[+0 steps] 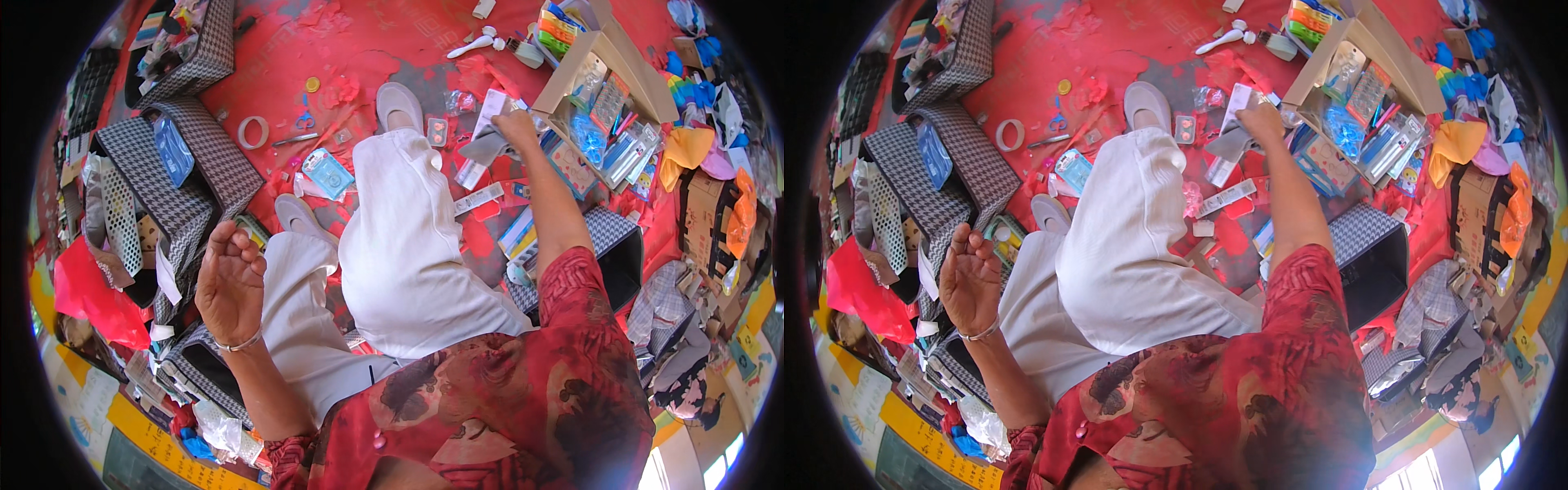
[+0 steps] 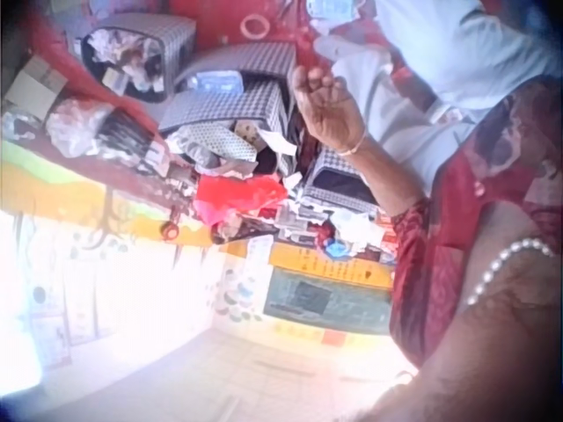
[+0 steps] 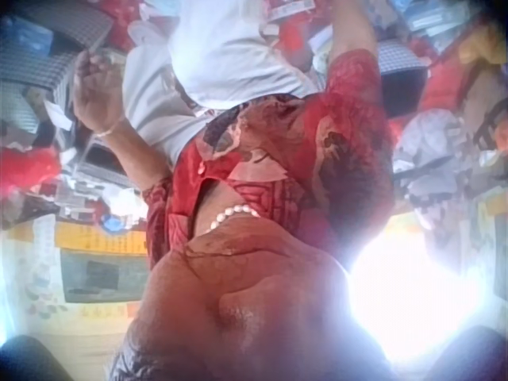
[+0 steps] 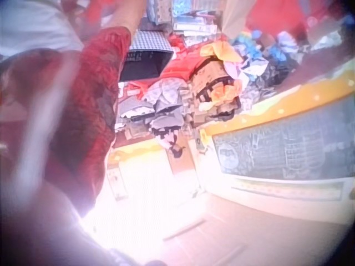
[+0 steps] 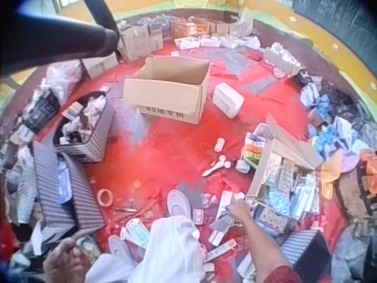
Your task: The person sits on a red floor and wipes several small items with a gray cloth. They pick up a packaged item, a small box, and a white stick-like object, wipe each with the cloth, and place them back on the floor among other items.
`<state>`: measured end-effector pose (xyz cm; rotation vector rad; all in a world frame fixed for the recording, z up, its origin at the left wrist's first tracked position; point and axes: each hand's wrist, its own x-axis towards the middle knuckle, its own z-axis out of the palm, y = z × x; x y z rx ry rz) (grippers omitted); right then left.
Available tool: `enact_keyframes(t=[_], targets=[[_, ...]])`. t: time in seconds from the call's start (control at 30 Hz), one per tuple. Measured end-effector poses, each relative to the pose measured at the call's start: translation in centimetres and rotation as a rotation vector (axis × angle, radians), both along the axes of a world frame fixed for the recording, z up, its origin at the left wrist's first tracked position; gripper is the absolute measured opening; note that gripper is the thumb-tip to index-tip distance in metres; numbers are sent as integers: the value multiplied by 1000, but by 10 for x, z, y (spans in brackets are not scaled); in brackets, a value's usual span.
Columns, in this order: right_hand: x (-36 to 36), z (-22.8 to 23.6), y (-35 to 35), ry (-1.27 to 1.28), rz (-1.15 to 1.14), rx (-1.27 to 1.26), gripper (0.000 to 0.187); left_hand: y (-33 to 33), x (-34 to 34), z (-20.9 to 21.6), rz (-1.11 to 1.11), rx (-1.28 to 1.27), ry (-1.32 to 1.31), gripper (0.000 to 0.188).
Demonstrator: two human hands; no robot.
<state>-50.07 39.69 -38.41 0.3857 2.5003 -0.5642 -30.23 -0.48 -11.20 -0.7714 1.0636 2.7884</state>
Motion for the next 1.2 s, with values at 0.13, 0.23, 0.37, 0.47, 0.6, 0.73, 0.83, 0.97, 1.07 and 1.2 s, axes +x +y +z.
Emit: enact_keyframes(t=[0.13,0.23,0.37,0.47,0.6,0.73,0.83,0.97,1.07,1.2], targets=[[8,10,36,62,-9,-44,50,0,-1,1,14,7,8,39],[38,17,47,34,57,119,43,2,-2,1,13,7,1,37],[73,13,49,-124,116,282,39,5,-3,0,-5,-56,-51,36],[80,6,46,-152,219,335,38,6,-4,-1,-33,-64,-44,35],[79,2,29,-48,94,396,31,7,-4,-3,-32,-77,-63,36],[90,-1,-10,-17,-81,316,51,8,-6,-3,-44,-91,-71,36],[99,-8,-36,-251,-170,125,64,9,-6,-3,-48,-101,-87,36],[97,-22,-54,-310,-290,146,61,10,-5,-4,-43,-113,-100,35],[94,-32,-47,-308,-237,151,57,9,-4,-4,-29,-128,-108,35],[93,-43,-14,-206,-147,43,50,8,-3,-4,-46,-110,-91,35]])
